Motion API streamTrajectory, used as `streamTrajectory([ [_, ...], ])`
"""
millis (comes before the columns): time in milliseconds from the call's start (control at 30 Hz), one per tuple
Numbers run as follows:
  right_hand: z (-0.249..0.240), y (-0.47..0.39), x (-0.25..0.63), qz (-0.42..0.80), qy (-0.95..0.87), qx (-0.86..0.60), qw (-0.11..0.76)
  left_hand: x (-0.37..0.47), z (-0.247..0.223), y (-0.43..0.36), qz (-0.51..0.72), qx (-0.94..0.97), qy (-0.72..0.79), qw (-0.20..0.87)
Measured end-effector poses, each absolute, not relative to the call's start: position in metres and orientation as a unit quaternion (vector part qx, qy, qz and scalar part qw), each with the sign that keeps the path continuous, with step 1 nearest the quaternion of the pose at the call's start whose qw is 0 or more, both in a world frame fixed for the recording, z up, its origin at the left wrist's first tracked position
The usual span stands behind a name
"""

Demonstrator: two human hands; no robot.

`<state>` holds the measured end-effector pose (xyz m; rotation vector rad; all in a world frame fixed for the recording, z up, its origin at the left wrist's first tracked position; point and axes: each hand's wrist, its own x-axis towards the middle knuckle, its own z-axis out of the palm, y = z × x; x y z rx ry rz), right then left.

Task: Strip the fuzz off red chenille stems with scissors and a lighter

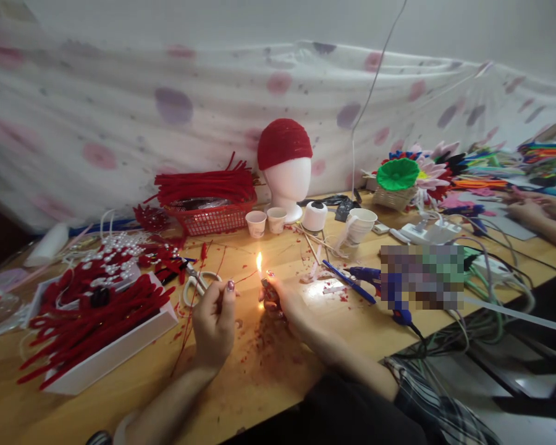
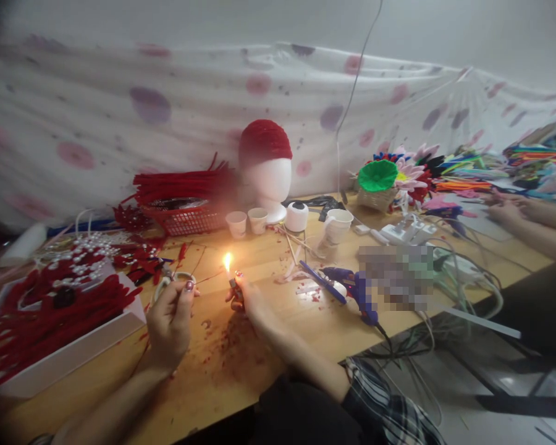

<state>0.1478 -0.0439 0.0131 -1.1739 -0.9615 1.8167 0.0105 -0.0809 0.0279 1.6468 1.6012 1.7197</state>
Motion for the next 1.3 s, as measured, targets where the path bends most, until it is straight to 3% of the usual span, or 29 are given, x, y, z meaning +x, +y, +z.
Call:
streamTrajectory([
  [767, 0.016, -0.031, 0.156, 0.803, -0.250, -0.426, 0.332, 0.011, 0.027, -0.081, 0.610, 0.568, 0.538, 0.129],
  [1300, 0.011, -0.044, 0.148, 0.679, -0.458, -0.440, 0.368, 0.010, 0.024, -0.079, 0.607, 0.565, 0.538, 0.152],
])
